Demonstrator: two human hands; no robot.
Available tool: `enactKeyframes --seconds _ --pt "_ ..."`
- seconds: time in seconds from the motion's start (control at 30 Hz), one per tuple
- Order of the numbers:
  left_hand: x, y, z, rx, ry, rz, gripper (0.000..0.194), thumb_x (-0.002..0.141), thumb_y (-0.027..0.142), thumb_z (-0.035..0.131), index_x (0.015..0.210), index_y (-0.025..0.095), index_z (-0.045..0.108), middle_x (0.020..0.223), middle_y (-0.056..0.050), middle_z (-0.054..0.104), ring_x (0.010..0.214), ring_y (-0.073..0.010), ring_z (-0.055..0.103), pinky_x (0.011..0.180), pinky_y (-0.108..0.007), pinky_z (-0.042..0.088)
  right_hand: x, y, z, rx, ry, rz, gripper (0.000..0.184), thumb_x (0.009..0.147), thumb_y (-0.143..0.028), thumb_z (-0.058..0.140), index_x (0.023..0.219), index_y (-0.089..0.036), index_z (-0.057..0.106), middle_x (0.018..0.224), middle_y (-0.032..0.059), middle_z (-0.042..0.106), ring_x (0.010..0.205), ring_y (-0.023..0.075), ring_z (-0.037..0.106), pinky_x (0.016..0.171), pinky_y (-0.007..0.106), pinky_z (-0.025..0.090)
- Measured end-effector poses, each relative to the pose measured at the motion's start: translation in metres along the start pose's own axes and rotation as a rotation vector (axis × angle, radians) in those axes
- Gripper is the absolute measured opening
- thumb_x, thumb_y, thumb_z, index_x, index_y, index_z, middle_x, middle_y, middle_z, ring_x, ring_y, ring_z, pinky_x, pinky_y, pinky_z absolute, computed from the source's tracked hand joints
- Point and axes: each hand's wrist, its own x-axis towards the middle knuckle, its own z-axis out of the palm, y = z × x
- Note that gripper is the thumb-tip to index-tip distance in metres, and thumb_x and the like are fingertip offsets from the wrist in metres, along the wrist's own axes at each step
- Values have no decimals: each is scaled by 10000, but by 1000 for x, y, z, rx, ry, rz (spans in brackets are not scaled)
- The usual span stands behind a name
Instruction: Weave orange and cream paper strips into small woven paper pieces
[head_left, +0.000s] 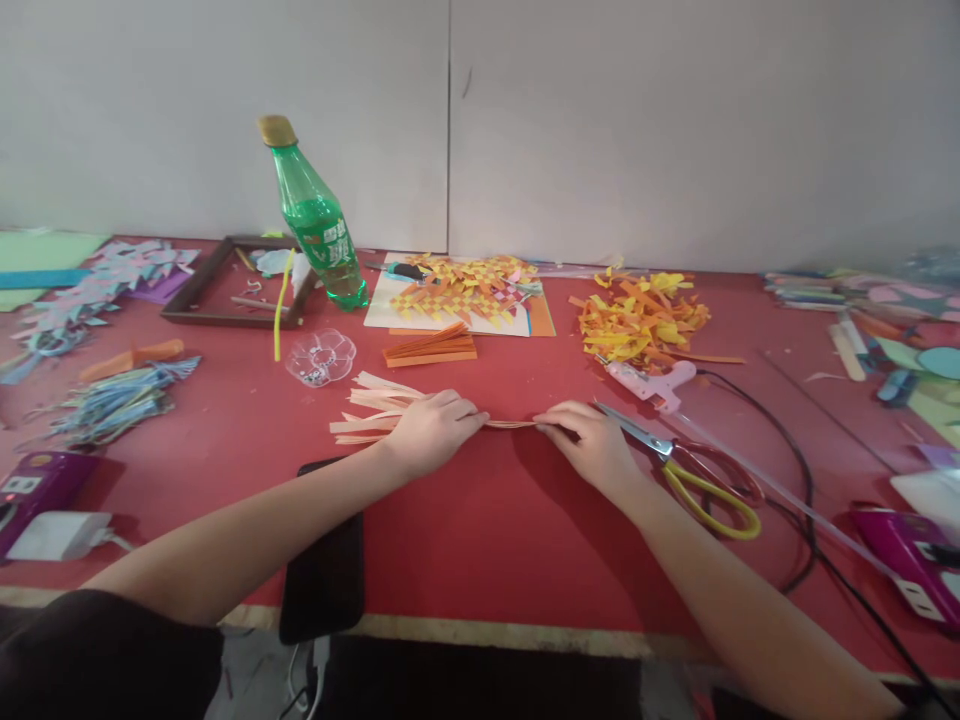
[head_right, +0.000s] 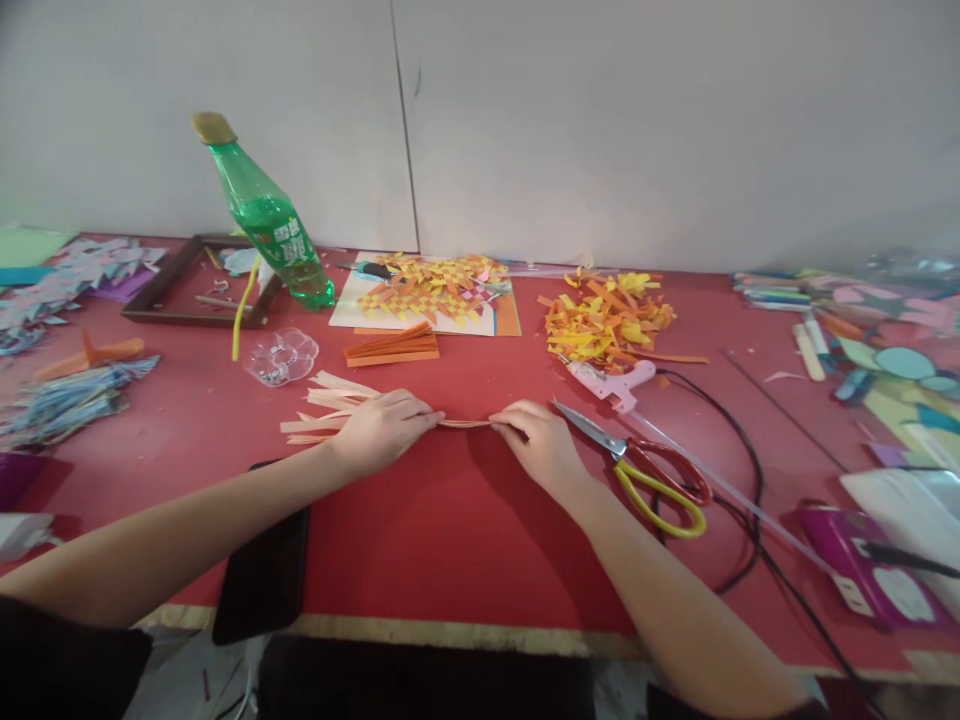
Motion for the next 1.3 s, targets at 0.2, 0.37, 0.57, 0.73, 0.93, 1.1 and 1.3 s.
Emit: enactKeyframes --seconds 0.2,0.37,0.57,0.73,0.93,1.1,1.3 --pt "-9 -18 -4 37 -36 -30 290 965 164 421 1131 190 657 933 -61 671 823 -163 586 706 -270 496 -1 1 -1 -14 -1 -24 193 918 -259 544 855 -220 722 853 64 731 773 196 696 725 330 566" --pt "-28 -35 -9 123 -37 7 272 963 176 435 1137 189 644 958 -61 659 806 -162 578 653 -259 473 -1 3 0 -17 7 -29 176 910 -243 557 858 -215 722 850 63 731 770 194 694 724 331 565" --pt "-52 -58 -26 64 -47 8 291 992 258 402 1077 241 679 885 -36 655 787 -132 577 662 -230 460 -1 3 -1 -16 4 -14 172 907 -253 564 854 -224 724 853 54 736 769 189 696 725 326 563" --pt "-60 -66 -41 161 -126 23 308 987 318 414 1101 196 673 863 -52 678 761 -154 598 656 -261 469 -2 2 1 -20 -2 -21 165 905 -237 569 841 -221 720 853 54 732 764 188 695 714 317 559" --pt "-42 -41 -43 123 -16 -25 329 941 324 508 1215 171 610 1089 -105 682 961 -231 610 827 -371 506 -3 5 1 -17 -19 -4 163 908 -243 567 861 -215 720 883 58 732 793 195 695 730 319 553" --pt "-20 -12 -28 19 67 65 243 960 206 454 1099 178 652 1034 -57 711 925 -189 623 838 -330 509 -2 3 -1 -9 -16 -20 171 913 -261 566 864 -208 722 864 63 731 786 194 694 732 318 553" --pt "-1 0 -14 -57 71 6 241 958 175 438 1066 155 653 998 -63 707 867 -185 610 797 -322 512 -1 3 0 -2 -10 -37 181 918 -262 556 870 -201 719 868 68 731 787 194 692 734 324 558"
